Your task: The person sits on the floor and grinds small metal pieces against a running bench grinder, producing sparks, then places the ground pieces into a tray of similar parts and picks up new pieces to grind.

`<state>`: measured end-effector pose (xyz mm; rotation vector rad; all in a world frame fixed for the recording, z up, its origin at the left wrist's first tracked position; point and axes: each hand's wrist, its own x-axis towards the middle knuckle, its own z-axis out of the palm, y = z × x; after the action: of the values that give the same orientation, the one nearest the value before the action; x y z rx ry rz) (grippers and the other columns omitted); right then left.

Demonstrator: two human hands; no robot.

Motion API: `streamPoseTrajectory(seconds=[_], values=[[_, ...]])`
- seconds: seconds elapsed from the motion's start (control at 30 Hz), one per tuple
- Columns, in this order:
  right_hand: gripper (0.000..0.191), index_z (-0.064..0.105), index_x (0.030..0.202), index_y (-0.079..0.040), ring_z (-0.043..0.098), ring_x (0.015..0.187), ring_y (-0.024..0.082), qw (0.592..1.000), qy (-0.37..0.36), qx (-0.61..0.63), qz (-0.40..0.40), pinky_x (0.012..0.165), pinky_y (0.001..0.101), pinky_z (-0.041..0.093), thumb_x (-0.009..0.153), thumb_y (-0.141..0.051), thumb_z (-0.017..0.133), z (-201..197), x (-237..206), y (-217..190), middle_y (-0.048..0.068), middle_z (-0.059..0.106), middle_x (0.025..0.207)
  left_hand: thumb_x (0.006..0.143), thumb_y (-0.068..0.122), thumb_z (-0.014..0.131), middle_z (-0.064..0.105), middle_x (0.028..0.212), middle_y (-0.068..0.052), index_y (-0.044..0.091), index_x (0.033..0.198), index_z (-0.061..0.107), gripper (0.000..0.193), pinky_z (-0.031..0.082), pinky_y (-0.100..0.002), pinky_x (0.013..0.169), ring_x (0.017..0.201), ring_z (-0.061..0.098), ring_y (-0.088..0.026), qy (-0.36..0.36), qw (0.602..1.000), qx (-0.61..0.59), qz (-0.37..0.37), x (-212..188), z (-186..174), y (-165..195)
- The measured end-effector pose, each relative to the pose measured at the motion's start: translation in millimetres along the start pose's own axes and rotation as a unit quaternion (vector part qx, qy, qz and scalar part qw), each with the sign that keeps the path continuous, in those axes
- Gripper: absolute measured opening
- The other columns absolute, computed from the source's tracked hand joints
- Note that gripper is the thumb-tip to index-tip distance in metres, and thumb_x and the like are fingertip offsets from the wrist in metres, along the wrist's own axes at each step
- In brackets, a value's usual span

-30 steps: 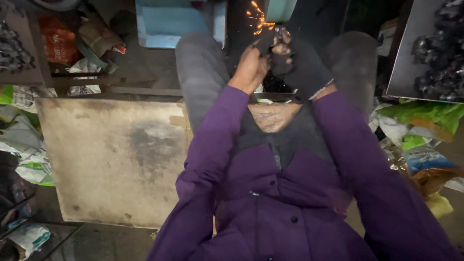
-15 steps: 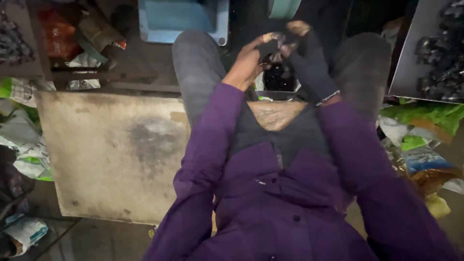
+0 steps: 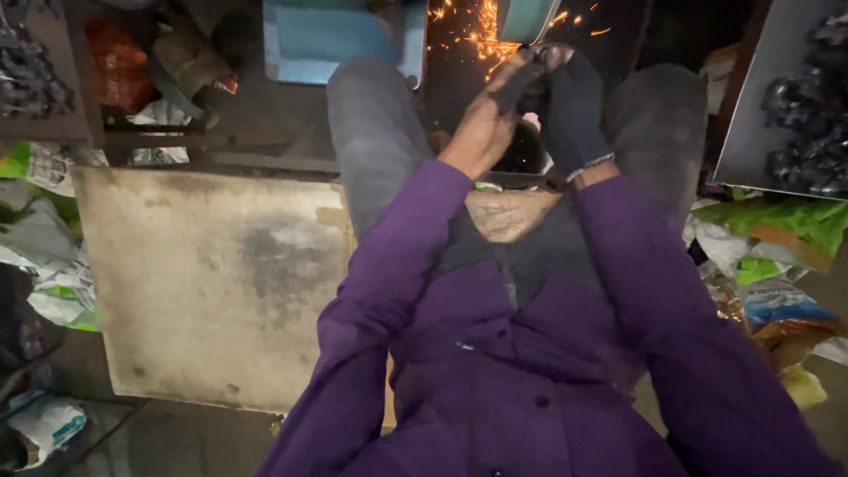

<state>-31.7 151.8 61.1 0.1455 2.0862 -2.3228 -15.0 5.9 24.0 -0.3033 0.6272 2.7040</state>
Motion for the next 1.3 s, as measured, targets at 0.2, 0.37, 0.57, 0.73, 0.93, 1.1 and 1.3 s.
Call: streamPoseTrajectory(seconds=[0.2,0.37,0.57,0.73,0.93,1.1,1.3], values=[[0.026,0.069,0.115,0.006,0.066,0.086,0.016,0.962,-0.143,-0.222,-0.063,0.073,0.0352,0.053,0.101,-0.015,0.063,5,-26,-20,0.017,0.071,0.099,0.092,-0.001,0.058,0.07,0.123,-0.011,-0.002,0.138,0.059,0.046,0.051,-0.028,0.102,0.113,0.066,-0.015,0.038,0.917,0.36,0.165,-1,-5,9],[0.026,0.073,0.108,0.006,0.067,0.073,0.011,0.973,-0.113,-0.197,0.029,0.064,0.03,0.051,0.1,-0.017,0.064,20,-12,-25,0.01,0.071,0.081,0.093,0.005,0.056,0.07,0.087,-0.005,-0.003,0.115,0.074,0.03,0.047,-0.026,0.065,0.076,0.058,-0.009,0.124,0.869,0.462,0.126,7,-6,13],[0.023,0.071,0.101,0.005,0.061,0.066,0.009,0.985,-0.129,-0.032,0.113,0.059,0.0279,0.051,0.102,-0.016,0.062,30,-4,-35,0.004,0.068,0.078,0.093,0.006,0.056,0.064,0.077,-0.001,0.0,0.11,0.075,0.026,0.042,-0.026,0.053,0.063,0.054,-0.009,0.171,0.897,0.404,0.047,18,8,32],[0.02,0.065,0.103,0.0,0.063,0.067,0.011,0.973,-0.166,-0.056,0.151,0.062,0.0288,0.05,0.101,-0.02,0.067,29,-25,-49,0.007,0.068,0.078,0.102,0.012,0.056,0.068,0.082,-0.006,0.003,0.108,0.074,0.021,0.052,-0.028,0.061,0.069,0.066,-0.015,0.124,0.968,0.215,-0.046,5,7,46],[0.024,0.063,0.118,0.0,0.064,0.091,0.01,0.977,-0.027,-0.187,-0.098,0.079,0.0295,0.054,0.104,-0.018,0.07,24,-31,-33,0.005,0.069,0.1,0.097,0.0,0.038,0.068,0.115,-0.012,0.005,0.132,0.061,0.042,0.058,-0.04,0.082,0.093,0.069,-0.024,0.194,0.959,0.196,-0.069,6,-11,27],[0.022,0.064,0.116,-0.004,0.062,0.089,0.011,0.984,0.009,0.172,0.052,0.077,0.028,0.052,0.111,-0.026,0.061,7,17,-1,0.002,0.066,0.102,0.094,-0.012,0.032,0.05,0.151,-0.009,0.006,0.151,0.048,0.063,0.049,-0.045,0.111,0.135,0.052,-0.023,0.031,0.997,0.057,-0.029,9,-8,-1],[0.029,0.066,0.119,-0.004,0.065,0.097,0.018,0.999,-0.009,-0.032,0.042,0.086,0.0316,0.052,0.111,-0.031,0.06,-27,8,-22,0.007,0.068,0.106,0.102,-0.006,0.049,0.061,0.135,-0.009,0.004,0.15,0.055,0.049,0.05,-0.042,0.104,0.12,0.06,-0.022,0.007,0.951,0.289,-0.106,-2,-13,6]])
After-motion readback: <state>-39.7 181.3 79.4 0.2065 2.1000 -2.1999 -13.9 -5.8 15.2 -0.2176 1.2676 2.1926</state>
